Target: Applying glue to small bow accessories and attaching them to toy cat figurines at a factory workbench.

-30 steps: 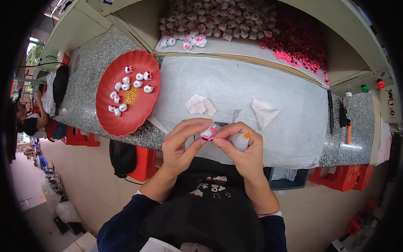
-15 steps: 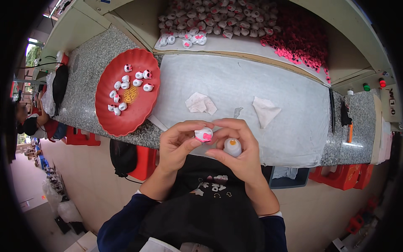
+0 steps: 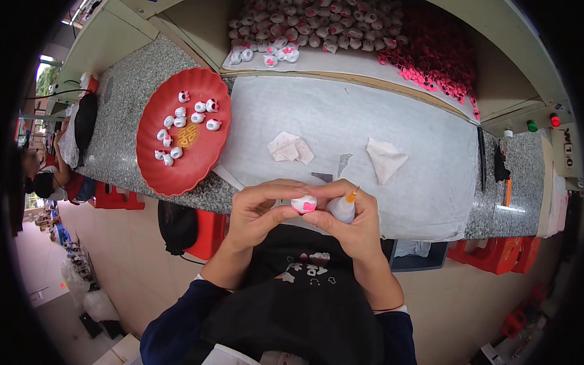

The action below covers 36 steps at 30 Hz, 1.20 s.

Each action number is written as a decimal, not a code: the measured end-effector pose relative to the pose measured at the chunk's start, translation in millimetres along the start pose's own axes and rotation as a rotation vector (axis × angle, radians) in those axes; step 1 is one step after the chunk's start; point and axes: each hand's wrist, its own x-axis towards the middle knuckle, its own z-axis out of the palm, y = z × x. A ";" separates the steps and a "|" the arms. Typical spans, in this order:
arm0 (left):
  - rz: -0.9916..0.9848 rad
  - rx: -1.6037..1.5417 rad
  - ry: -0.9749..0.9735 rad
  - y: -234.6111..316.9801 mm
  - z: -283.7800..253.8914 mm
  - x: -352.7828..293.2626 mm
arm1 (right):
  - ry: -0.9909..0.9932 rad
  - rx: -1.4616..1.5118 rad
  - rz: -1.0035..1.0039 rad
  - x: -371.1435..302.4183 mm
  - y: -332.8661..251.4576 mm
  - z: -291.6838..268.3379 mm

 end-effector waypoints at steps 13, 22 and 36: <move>0.089 0.097 0.053 -0.9 6.7 -1.8 | -0.015 -0.002 -0.054 -2.6 2.6 1.5; 0.006 -0.231 0.049 -10.0 4.8 -4.7 | -0.017 0.003 0.000 -4.4 1.4 1.5; -0.165 -0.560 0.040 -27.0 -1.9 -4.8 | -0.010 -0.026 0.077 -0.1 0.3 2.3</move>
